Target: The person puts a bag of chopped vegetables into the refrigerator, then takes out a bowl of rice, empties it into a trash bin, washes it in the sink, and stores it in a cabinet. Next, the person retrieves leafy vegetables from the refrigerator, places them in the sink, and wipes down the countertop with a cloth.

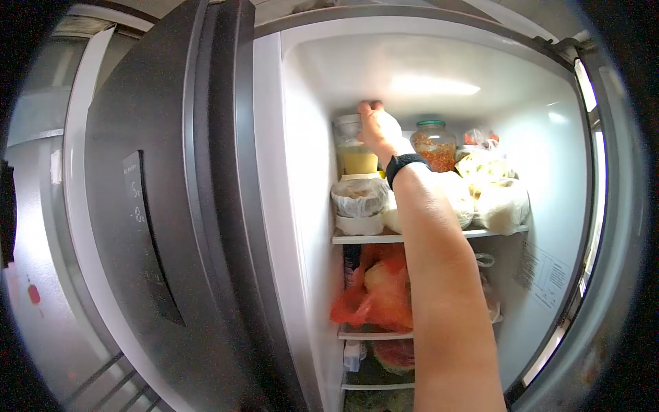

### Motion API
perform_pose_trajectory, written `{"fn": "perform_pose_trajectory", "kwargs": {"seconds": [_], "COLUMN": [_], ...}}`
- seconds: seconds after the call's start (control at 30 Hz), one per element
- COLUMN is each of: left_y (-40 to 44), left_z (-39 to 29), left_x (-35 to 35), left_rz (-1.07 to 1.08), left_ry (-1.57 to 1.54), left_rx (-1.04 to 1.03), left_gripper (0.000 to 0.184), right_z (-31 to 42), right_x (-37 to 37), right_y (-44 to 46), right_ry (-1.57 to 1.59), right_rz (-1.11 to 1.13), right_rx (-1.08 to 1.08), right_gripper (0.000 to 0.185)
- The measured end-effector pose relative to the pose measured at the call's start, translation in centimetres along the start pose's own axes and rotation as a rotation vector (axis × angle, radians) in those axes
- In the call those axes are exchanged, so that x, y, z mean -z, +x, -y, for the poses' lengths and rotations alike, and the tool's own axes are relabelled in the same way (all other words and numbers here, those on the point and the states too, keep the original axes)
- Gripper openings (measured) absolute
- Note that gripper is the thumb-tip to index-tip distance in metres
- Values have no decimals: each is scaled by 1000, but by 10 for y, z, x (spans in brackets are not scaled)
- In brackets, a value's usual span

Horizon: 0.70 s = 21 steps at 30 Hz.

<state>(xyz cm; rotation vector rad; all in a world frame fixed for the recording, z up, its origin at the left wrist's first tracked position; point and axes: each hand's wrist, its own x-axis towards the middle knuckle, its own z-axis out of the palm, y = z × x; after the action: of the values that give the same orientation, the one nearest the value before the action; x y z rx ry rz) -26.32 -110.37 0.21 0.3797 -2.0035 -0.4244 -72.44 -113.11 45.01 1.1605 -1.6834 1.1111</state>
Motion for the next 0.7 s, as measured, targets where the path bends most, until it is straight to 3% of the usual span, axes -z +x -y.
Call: {"fn": "perform_pose_trajectory", "kwargs": {"seconds": [0.03,0.07,0.17,0.2,0.23,0.3,0.33,0.4,0.57,0.7], "left_y": [0,-1,-4,-5,-4,0,3,5,3,0], "left_z": [-1,-1,3,5,5,2,0,0,2,4], "left_x": [1,1,-3,-4,-3,-1,1,3,7,8], "left_rz": [0,9,2,6,10,-4,-22,-25,6,39], "left_ry": [-16,-20,-41,13,68,13,-33,-37,-70,-118], "left_rx": [13,17,56,14,-30,-25,-18,-41,-55,-41], "left_gripper": [27,27,27,27,27,27,27,27,27,29], "right_z": [-3,-9,-6,-5,-3,3,8,19,18,28], "right_x": [0,0,12,14,18,29,36,50,92,125], "right_y": [0,-5,-4,-12,-14,-14,-18,-34,-80,-138], "right_ry": [319,-225,-93,-368,-378,-145,-154,-528,-489,-417], "right_rz": [-2,-112,-71,-168,-164,-22,-24,-53,-126,-116], "right_rx": [-149,230,61,270,267,50,49,300,418,400], "right_gripper": [38,30,32,37,37,23,23,19,33,33]}}
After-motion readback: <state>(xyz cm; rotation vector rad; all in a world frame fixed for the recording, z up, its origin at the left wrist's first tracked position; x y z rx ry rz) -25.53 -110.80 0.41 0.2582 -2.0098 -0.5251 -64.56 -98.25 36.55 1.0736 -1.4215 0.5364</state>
